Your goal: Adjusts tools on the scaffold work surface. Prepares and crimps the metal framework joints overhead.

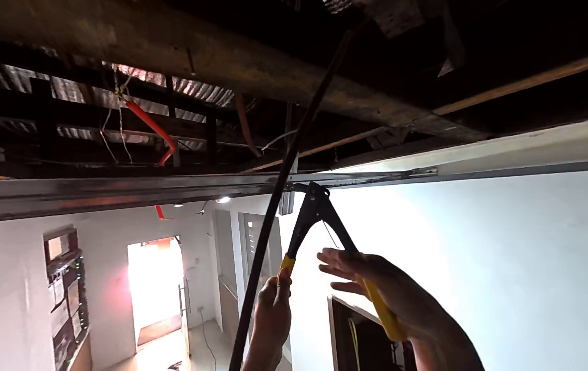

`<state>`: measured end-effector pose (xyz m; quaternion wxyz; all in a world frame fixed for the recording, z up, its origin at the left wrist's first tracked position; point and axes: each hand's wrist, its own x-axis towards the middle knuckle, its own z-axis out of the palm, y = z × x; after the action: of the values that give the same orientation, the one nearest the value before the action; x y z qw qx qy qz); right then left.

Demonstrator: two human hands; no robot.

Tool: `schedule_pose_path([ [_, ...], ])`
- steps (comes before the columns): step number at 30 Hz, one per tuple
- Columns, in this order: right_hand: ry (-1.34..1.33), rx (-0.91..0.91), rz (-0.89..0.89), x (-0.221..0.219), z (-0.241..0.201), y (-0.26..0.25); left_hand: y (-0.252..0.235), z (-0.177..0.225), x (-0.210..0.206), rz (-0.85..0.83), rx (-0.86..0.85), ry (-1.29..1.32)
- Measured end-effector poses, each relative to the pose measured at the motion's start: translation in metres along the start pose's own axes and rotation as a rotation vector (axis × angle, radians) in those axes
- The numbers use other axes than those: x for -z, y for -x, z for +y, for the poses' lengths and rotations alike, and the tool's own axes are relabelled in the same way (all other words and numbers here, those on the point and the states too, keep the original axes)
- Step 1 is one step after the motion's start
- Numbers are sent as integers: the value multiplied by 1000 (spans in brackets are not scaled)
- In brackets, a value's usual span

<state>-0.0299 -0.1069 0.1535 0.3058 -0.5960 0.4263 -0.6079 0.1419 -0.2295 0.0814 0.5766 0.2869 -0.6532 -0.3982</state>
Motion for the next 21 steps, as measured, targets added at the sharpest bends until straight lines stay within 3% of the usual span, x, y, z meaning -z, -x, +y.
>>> schedule_pose_path([
  [4, -45, 69, -39, -22, 27, -26, 3, 6, -11, 0, 51, 109],
  [7, -239, 189, -78, -51, 58, -46, 5, 8, -14, -20, 42, 171],
  [13, -247, 311, 215, -82, 74, -64, 8, 12, -11, -14, 83, 273],
  [18, -275, 337, 333, -99, 80, -81, 12, 12, -9, -44, 24, 335],
  [21, -267, 335, 305, -100, 87, -90, 7, 11, -4, -77, 41, 322],
])
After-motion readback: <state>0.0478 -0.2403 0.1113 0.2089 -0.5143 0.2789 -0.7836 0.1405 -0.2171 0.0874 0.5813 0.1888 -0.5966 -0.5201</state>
